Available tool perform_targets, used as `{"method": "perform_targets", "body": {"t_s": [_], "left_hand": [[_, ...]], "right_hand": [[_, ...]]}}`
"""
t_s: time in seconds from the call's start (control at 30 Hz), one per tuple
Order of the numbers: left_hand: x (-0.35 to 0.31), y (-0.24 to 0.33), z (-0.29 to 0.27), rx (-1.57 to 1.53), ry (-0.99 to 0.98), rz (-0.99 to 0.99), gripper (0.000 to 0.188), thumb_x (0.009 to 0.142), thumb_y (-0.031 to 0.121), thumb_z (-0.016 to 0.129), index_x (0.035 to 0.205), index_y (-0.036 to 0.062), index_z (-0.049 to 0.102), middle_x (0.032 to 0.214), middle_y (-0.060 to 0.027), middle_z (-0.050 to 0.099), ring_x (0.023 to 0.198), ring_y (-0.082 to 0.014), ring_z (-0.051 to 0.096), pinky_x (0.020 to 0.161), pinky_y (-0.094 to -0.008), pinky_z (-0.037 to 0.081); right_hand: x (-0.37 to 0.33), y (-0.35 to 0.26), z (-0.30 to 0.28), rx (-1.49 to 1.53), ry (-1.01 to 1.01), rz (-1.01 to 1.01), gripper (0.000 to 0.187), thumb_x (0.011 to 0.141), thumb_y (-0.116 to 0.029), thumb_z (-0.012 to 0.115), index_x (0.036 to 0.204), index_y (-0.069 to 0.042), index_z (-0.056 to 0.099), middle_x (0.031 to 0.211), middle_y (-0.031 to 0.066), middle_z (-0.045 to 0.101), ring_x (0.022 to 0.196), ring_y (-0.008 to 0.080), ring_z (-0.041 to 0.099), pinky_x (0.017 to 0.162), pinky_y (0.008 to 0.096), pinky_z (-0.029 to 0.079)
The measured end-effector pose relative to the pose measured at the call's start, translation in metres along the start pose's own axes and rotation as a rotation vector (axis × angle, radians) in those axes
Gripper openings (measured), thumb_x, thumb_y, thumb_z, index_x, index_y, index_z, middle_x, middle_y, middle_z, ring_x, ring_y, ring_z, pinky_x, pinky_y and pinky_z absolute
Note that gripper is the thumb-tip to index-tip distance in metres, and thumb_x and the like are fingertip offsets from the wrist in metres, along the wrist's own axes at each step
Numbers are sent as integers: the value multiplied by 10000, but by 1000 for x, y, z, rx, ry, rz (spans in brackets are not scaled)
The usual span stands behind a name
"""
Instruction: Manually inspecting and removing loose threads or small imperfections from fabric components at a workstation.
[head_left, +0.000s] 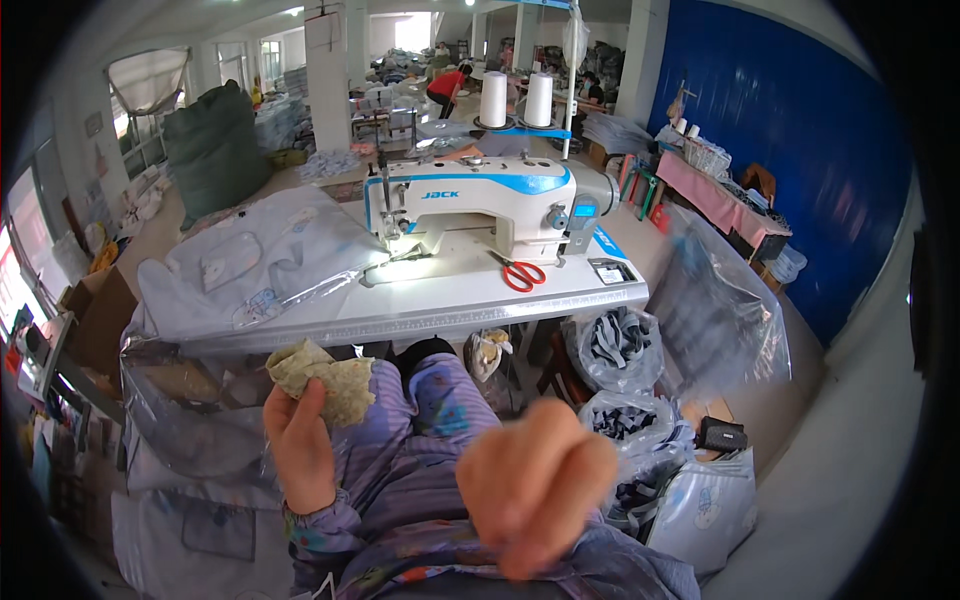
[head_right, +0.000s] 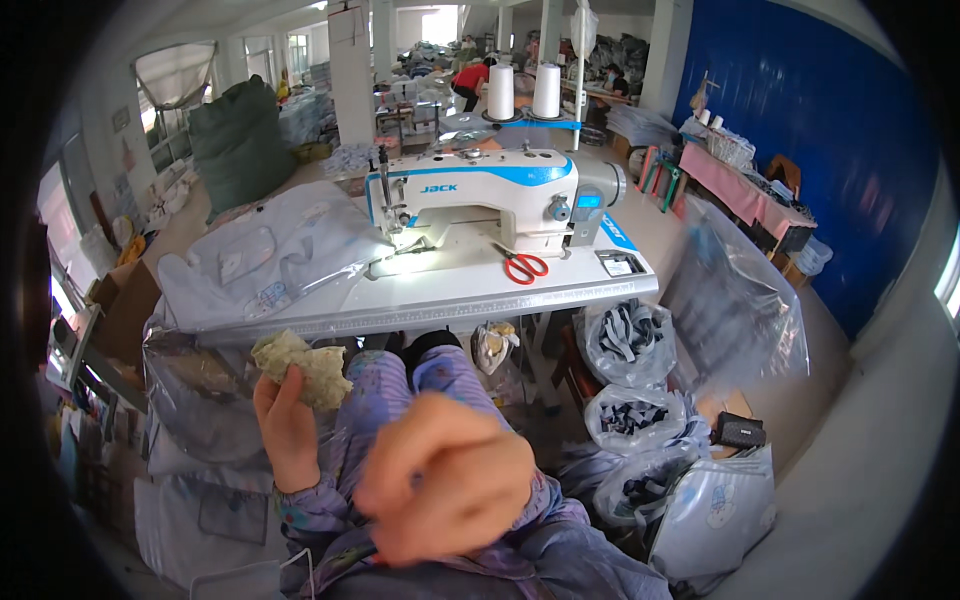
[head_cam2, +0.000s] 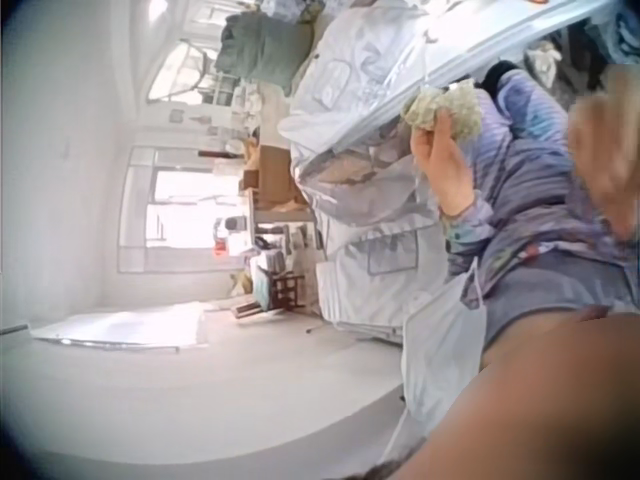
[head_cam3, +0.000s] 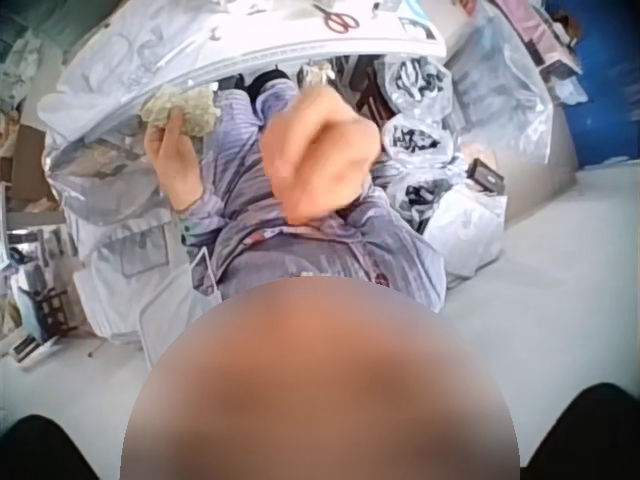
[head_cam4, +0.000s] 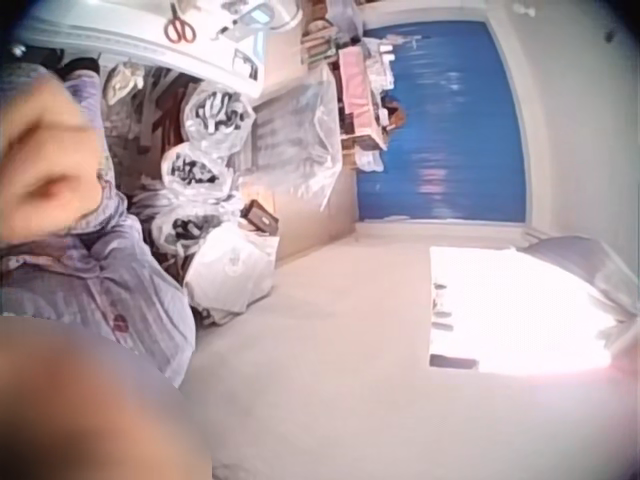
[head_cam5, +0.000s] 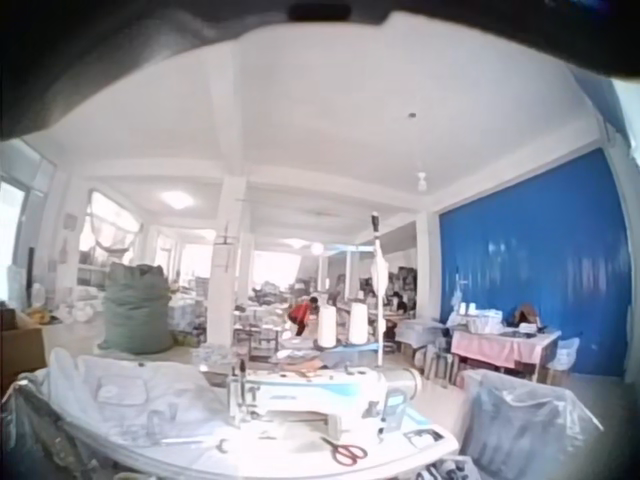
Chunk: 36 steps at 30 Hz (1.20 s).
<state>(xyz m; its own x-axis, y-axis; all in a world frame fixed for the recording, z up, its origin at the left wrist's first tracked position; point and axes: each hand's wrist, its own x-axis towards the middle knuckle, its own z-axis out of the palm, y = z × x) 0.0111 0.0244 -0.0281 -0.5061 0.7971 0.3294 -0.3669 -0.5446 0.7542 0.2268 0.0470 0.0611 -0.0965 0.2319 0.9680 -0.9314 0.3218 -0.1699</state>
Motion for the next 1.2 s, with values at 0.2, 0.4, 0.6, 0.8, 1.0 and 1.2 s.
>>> {"method": "perform_targets", "body": {"t_s": [0.2,0.4,0.6,0.8,1.0,1.2], "left_hand": [[7,8,12,17,46,100,299,976,64,626,1259,-33,617,1190,-61,659,1080,-139,606,947,-298,457],[15,4,23,-10,21,79,243,971,50,630,1200,-30,643,1133,-60,686,1013,-126,640,901,-281,481],[13,0,20,-18,-26,10,226,961,61,663,1171,-20,651,1101,-56,701,988,-101,648,880,-259,489],[12,-2,11,-39,-151,-19,312,960,55,662,1255,-25,597,1197,-69,669,1092,-112,615,940,-274,471],[12,0,11,-169,-229,-72,339,1013,89,584,1322,-51,561,1248,-69,646,1152,-123,589,998,-284,445],[14,-3,5,-33,-187,-42,307,1021,93,572,1290,-51,602,1206,-70,669,1120,-121,604,982,-279,454]], "right_hand": [[-1,45,-40,-754,122,607,266,816,-2,754,1072,-10,685,1174,91,597,863,114,585,678,234,469],[-23,81,-74,-657,-14,839,429,851,-87,771,1255,-59,628,1256,32,534,1026,104,542,747,221,462],[-38,104,-69,-466,70,942,422,848,-166,817,1187,0,628,1043,-9,607,840,90,550,690,233,453],[-39,107,-59,-226,322,974,269,887,-54,751,1133,21,672,1020,22,702,866,83,619,778,225,480],[-42,106,-70,4,388,993,300,883,-27,722,1176,30,689,1107,90,724,978,137,669,898,274,509],[-32,95,-61,-120,343,1041,340,863,-3,732,1195,29,663,1133,81,705,1017,146,650,906,280,507]]}}
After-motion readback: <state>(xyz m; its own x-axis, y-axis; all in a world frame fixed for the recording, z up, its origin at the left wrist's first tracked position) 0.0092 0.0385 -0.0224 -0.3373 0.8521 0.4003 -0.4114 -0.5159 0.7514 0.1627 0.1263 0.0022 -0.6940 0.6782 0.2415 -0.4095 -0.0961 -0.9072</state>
